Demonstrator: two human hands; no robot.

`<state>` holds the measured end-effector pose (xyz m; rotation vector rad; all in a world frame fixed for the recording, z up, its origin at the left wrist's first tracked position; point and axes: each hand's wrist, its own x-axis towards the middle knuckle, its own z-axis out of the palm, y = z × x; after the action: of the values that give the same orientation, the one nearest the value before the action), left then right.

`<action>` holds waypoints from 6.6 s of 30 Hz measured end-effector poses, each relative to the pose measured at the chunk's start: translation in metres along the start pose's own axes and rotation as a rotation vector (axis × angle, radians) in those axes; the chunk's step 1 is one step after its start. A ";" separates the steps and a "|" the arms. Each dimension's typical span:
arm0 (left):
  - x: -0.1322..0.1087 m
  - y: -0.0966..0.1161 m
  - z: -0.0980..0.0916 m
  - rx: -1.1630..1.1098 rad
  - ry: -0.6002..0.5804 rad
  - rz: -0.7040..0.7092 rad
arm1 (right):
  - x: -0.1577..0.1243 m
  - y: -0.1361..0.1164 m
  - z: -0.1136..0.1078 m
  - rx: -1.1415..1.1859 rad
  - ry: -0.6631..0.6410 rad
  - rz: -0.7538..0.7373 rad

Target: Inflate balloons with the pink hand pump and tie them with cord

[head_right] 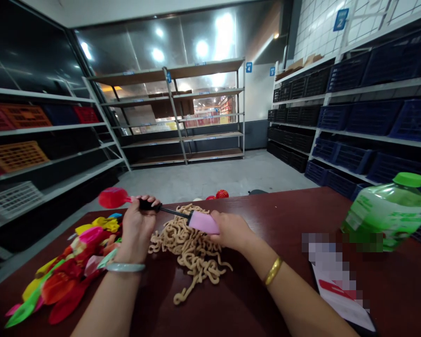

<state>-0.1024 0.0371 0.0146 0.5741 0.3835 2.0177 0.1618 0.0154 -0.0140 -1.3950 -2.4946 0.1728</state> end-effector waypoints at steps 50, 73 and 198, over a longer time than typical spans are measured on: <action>-0.085 -0.068 0.049 0.148 -0.050 -0.022 | -0.007 -0.019 -0.009 0.086 0.081 0.113; -0.022 -0.014 0.022 0.104 0.034 0.094 | 0.000 0.016 -0.007 -0.011 0.023 0.098; -0.055 -0.063 0.030 0.043 0.099 -0.051 | 0.001 0.001 -0.002 -0.032 -0.027 0.135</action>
<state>-0.0174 0.0198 -0.0042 0.4872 0.4972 1.9979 0.1627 0.0162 -0.0117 -1.5850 -2.4353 0.1813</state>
